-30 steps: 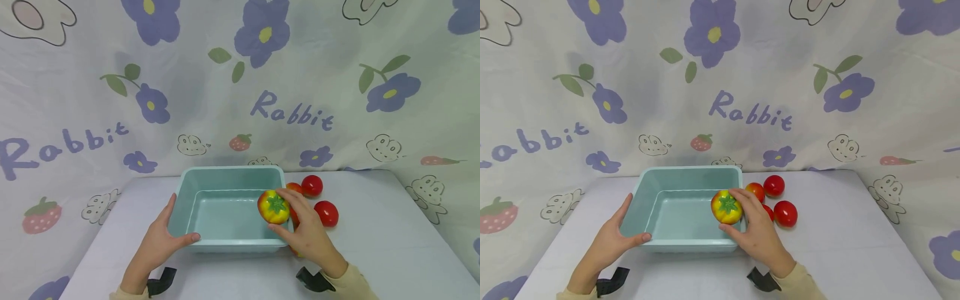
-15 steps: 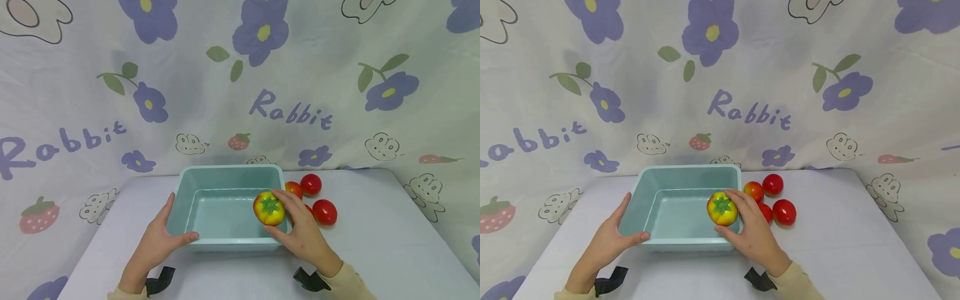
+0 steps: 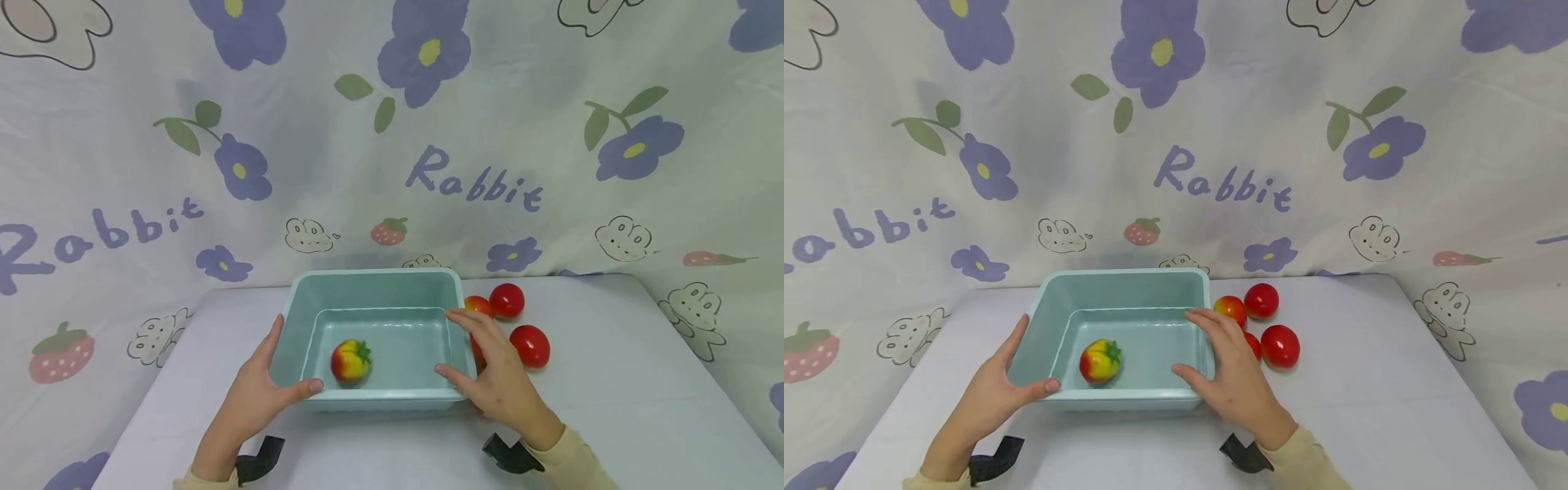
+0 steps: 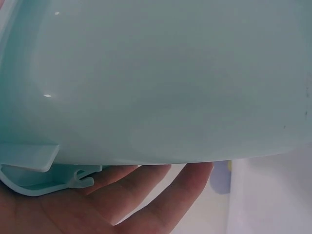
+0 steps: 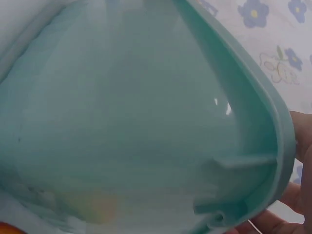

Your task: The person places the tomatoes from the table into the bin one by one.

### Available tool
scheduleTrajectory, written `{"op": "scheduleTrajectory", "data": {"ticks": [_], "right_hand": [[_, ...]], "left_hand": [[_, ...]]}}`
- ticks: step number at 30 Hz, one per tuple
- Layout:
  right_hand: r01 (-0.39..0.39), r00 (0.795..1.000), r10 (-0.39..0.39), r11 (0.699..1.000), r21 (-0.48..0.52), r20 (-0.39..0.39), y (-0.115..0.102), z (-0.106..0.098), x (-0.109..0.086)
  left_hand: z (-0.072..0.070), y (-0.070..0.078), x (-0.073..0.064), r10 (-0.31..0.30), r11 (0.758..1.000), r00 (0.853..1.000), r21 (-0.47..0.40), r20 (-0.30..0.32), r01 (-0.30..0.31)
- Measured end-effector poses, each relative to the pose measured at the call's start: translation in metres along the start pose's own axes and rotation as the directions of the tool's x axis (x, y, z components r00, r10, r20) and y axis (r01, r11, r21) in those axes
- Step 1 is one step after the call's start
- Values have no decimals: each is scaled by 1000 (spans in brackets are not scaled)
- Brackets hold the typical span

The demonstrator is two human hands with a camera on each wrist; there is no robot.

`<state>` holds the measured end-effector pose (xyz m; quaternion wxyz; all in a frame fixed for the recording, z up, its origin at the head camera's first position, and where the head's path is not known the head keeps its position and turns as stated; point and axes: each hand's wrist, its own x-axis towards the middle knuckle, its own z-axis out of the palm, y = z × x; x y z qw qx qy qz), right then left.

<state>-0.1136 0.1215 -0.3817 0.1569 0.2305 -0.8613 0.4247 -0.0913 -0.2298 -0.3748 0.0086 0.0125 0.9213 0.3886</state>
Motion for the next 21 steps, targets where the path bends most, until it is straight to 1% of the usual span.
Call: {"op": "scheduleTrajectory", "data": {"ticks": [4, 10, 16, 21], "right_hand": [[11, 999, -11, 1000, 3, -34, 8, -7, 2], [25, 994, -28, 999, -28, -104, 26, -21, 6], [-5, 988, -4, 998, -60, -152, 38, -35, 9], [-47, 980, 32, 996, -72, -195, 47, -46, 10]], "left_hand": [[-1, 1, 0, -9, 1000, 1000, 0, 7, 9], [-2, 4, 0, -39, 999, 999, 15, 20, 39], [-2, 4, 0, -39, 999, 999, 7, 23, 39], [-2, 3, -1, -25, 999, 1000, 22, 15, 25]]}}
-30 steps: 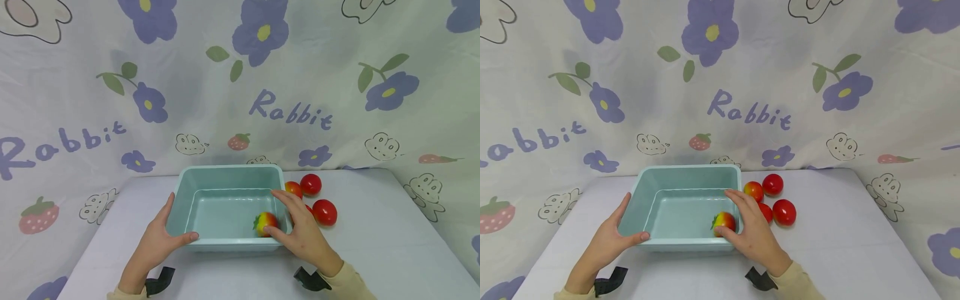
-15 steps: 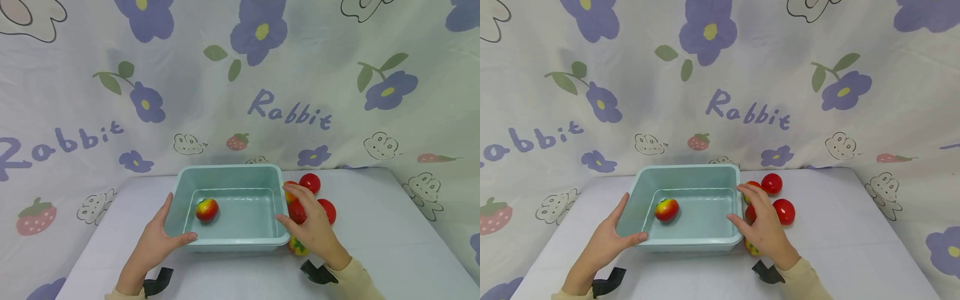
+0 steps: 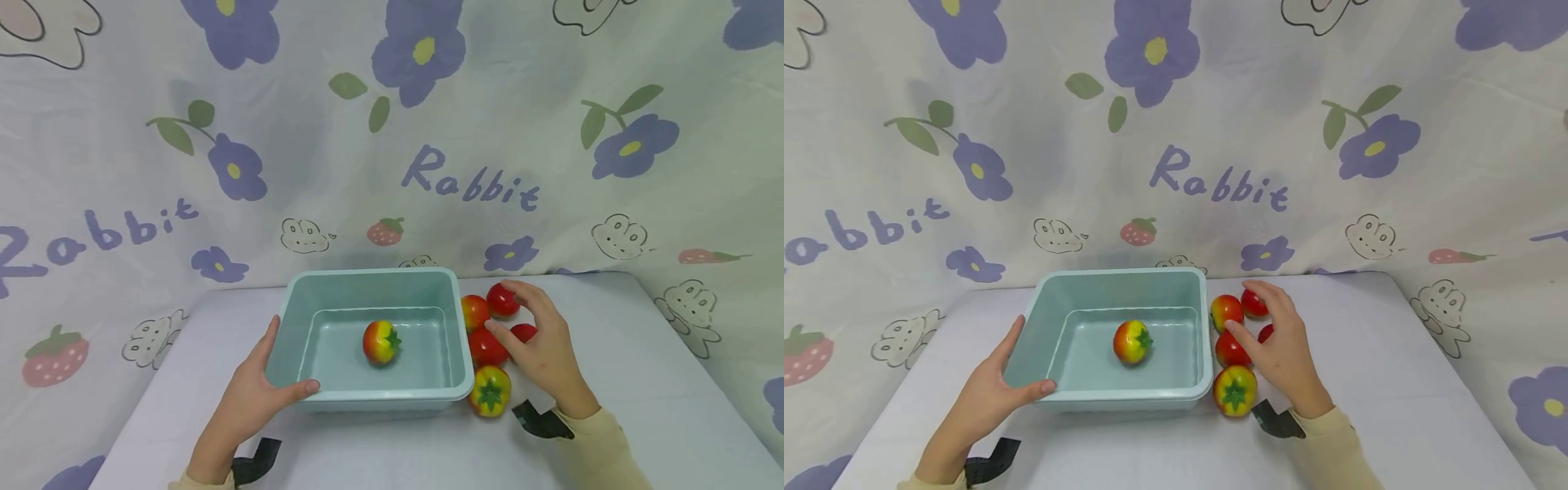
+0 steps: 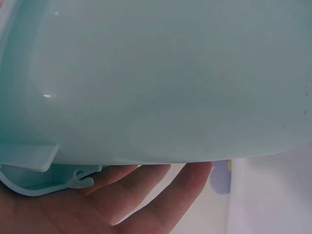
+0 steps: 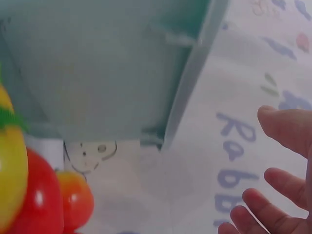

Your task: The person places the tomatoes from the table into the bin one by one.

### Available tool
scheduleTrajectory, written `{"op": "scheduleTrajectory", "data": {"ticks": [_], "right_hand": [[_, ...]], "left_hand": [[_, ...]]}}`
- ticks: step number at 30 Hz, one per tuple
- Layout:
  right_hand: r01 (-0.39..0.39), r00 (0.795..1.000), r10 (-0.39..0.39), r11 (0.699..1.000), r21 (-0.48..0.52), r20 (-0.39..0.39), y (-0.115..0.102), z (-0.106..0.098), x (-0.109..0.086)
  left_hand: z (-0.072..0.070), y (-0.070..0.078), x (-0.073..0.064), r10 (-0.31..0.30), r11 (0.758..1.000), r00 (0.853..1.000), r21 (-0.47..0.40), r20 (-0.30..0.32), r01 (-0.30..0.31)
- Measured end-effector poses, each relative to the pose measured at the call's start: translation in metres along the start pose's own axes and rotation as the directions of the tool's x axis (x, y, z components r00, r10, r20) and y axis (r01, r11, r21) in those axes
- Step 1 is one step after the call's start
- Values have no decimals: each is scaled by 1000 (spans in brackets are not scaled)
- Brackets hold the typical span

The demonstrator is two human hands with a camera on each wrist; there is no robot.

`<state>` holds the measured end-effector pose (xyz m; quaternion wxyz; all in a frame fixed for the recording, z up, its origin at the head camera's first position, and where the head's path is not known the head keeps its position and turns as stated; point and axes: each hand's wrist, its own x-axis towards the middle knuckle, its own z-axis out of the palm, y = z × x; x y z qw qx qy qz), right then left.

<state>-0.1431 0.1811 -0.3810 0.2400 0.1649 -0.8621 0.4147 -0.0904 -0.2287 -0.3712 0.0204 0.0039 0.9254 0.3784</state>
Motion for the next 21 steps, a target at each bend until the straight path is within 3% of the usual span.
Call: {"op": "scheduleTrajectory", "data": {"ticks": [5, 9, 13, 17, 21], "right_hand": [[-39, 999, 38, 999, 0, -25, 14, -7, 3], [-66, 997, 67, 997, 31, -30, 3, -16, 5], [-90, 996, 91, 995, 39, -23, 12, -19, 3], [-130, 991, 130, 991, 20, 17, 34, -18, 0], [-178, 978, 177, 984, -5, 112, 42, -20, -2]], "left_hand": [[0, 0, 0, 15, 1000, 1000, 8, -3, -15], [-1, -1, 0, 21, 1000, 1000, 17, -1, -21], [-1, -3, 1, 48, 999, 999, 20, -4, -48], [0, -4, 1, 70, 998, 998, 9, -2, -70], [0, -4, 1, 78, 997, 997, 5, -3, -78]]}}
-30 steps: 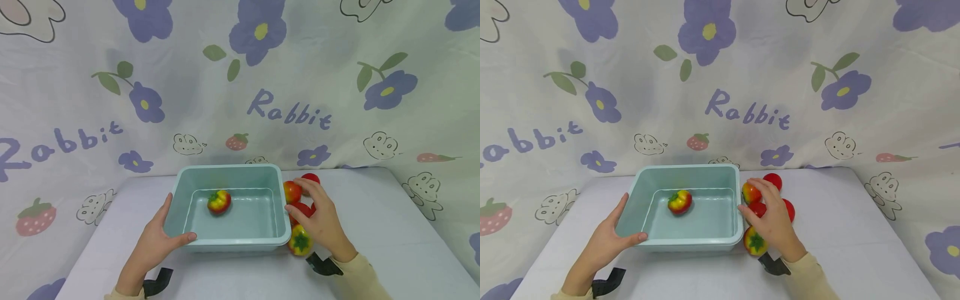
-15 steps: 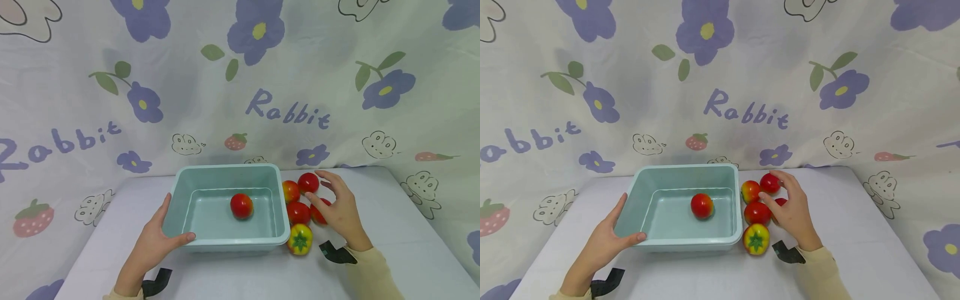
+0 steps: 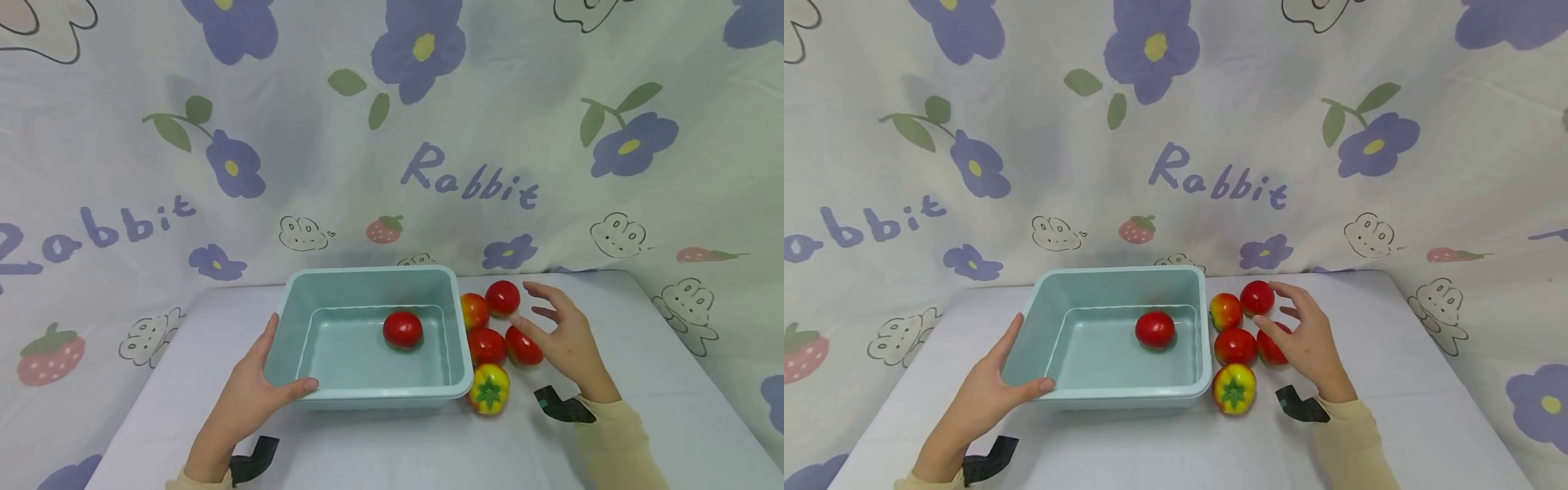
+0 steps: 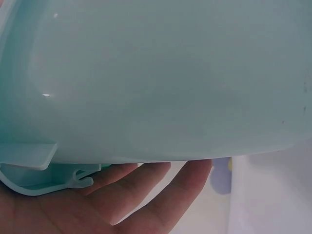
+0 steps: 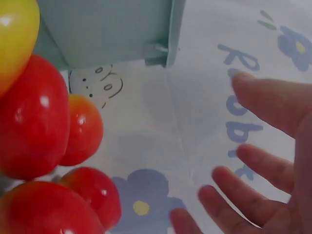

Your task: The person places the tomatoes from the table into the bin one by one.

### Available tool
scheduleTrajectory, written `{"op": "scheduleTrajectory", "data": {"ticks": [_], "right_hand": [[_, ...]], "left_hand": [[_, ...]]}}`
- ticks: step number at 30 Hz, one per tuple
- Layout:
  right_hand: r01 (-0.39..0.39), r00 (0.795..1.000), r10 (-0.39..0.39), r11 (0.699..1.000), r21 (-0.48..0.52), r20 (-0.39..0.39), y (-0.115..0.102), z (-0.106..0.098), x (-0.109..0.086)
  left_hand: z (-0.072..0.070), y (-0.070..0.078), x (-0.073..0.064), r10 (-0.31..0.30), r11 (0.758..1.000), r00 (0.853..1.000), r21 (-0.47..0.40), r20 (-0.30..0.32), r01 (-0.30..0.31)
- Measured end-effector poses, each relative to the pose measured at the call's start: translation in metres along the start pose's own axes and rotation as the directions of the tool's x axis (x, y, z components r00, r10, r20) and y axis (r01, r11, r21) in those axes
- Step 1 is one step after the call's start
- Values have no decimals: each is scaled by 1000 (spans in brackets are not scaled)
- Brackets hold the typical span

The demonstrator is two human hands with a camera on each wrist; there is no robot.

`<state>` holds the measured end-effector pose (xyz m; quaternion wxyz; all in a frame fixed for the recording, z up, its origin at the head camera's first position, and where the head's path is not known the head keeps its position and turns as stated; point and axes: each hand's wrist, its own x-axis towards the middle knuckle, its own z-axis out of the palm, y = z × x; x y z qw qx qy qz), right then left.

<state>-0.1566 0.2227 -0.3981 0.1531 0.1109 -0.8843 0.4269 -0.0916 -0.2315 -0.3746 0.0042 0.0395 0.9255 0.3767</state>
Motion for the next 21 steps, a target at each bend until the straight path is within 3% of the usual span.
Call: {"op": "scheduleTrajectory", "data": {"ticks": [4, 12, 21], "right_hand": [[-30, 996, 31, 999, -19, 87, 6, -1, 0], [-45, 987, 44, 999, 3, 156, 22, -3, 2], [-136, 957, 139, 990, -28, 256, 35, -5, 1]], "left_hand": [[-1, 0, 0, 9, 1000, 1000, -1, -2, -9], [-1, -1, 0, -12, 1000, 1000, -8, 6, 12], [0, -1, 0, -4, 1000, 1000, -12, 4, 4]]}}
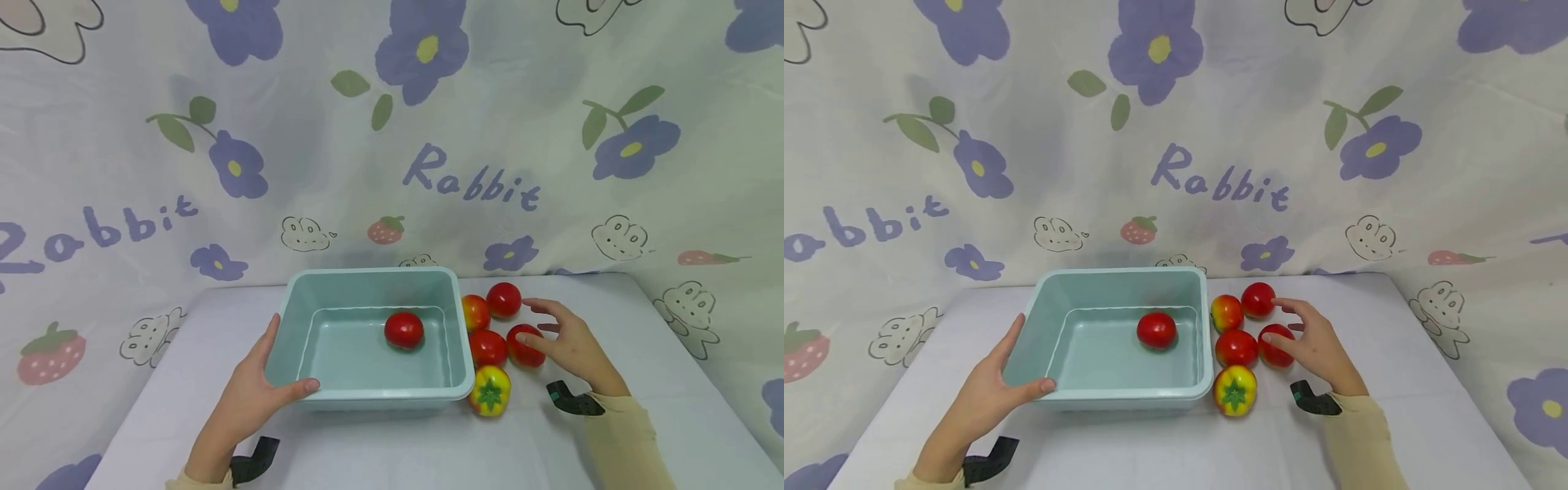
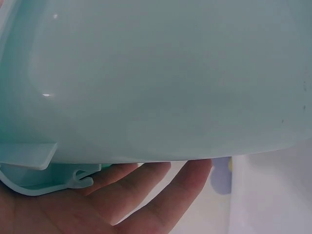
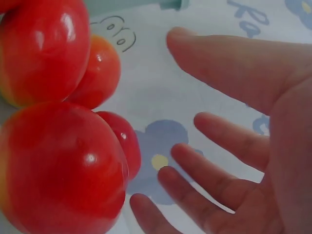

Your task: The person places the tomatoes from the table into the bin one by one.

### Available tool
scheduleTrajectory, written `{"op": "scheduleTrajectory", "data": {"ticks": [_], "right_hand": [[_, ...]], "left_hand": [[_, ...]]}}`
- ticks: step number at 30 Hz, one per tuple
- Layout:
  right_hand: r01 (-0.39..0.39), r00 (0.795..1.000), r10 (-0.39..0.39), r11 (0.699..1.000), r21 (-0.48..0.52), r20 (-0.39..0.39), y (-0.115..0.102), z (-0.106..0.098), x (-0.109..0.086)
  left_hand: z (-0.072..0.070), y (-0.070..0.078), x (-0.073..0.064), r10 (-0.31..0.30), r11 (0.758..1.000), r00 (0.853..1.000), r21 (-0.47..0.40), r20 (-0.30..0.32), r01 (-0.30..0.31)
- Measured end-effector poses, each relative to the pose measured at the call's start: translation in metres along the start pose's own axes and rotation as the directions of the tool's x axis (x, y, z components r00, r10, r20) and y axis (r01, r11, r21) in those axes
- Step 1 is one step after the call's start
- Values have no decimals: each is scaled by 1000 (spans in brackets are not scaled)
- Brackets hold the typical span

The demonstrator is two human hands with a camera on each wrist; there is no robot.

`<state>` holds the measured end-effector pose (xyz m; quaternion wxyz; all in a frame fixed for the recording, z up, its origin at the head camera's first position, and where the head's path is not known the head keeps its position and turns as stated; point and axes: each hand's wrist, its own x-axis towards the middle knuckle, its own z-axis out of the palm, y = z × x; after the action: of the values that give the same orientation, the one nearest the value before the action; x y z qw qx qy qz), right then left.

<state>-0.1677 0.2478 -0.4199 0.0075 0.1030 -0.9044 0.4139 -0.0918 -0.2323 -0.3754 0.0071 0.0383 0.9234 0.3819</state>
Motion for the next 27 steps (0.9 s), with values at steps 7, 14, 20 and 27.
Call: {"op": "scheduleTrajectory", "data": {"ticks": [7, 14, 20, 27], "right_hand": [[-72, 996, 74, 996, -48, 43, 7, 1, 0], [-95, 993, 102, 989, -110, 57, 11, 1, 1], [-122, 986, 140, 977, -172, 94, 12, 3, 3], [-154, 976, 177, 974, -165, 131, 13, 5, 3]], "left_hand": [[1, 1, 1, -16, 1000, 1000, 5, 4, 16], [2, 0, 0, -39, 999, 999, 8, 1, 39], [1, -1, 0, -18, 1000, 1000, 16, 2, 18], [0, -1, 1, -6, 1000, 1000, 12, -4, 6]]}}
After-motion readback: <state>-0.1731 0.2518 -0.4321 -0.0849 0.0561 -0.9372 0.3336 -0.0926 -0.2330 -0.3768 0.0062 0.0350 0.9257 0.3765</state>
